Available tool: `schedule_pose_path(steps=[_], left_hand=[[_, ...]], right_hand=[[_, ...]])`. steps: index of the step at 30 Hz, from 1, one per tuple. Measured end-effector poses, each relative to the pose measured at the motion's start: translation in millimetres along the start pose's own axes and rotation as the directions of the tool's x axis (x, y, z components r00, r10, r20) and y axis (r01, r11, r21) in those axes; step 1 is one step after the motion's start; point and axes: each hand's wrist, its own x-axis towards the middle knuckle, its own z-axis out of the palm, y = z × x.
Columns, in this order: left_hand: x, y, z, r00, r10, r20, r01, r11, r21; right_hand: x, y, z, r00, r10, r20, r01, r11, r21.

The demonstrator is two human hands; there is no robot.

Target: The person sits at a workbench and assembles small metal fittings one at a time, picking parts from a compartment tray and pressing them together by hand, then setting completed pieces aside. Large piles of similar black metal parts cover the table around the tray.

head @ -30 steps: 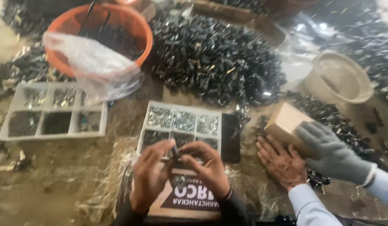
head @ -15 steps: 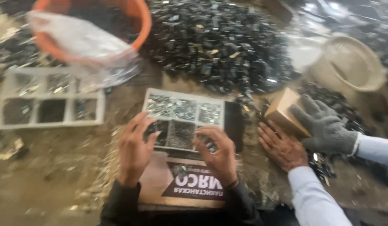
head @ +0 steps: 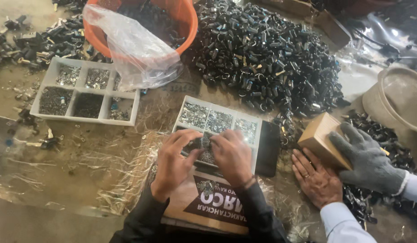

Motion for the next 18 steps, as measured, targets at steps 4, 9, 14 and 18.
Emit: schedule_pose_path(steps=[4, 9, 14, 18], left_hand=[[-3.6, 1.2, 5.6, 0.998, -0.059, 0.001, 0.059, 0.997, -0.042], [-4.1, 0.8, 12.2, 1.0, -0.003, 0.009, 0.003, 0.998, -0.056], [-7.2, 3.2, 12.6, 0.999, -0.017, 0.034, 0.019, 0.997, -0.07], [-10.7, 9.1, 17.3, 0.999, -0.051, 0.016, 0.052, 0.997, -0.05]], right_hand=[[-8.5, 4.3, -12.1, 0.994, 0.068, -0.084, -0.058, 0.992, 0.109], [-2.3, 3.2, -4.4, 0.997, -0.026, 0.076, 0.027, 1.0, -0.011], [-9.3, 0.2, -2.6, 0.999, 0.003, -0.038, -0.002, 1.0, 0.028], [-19.3, 7.7, -15.5, 0.987, -0.005, -0.163, 0.028, 0.99, 0.138]])
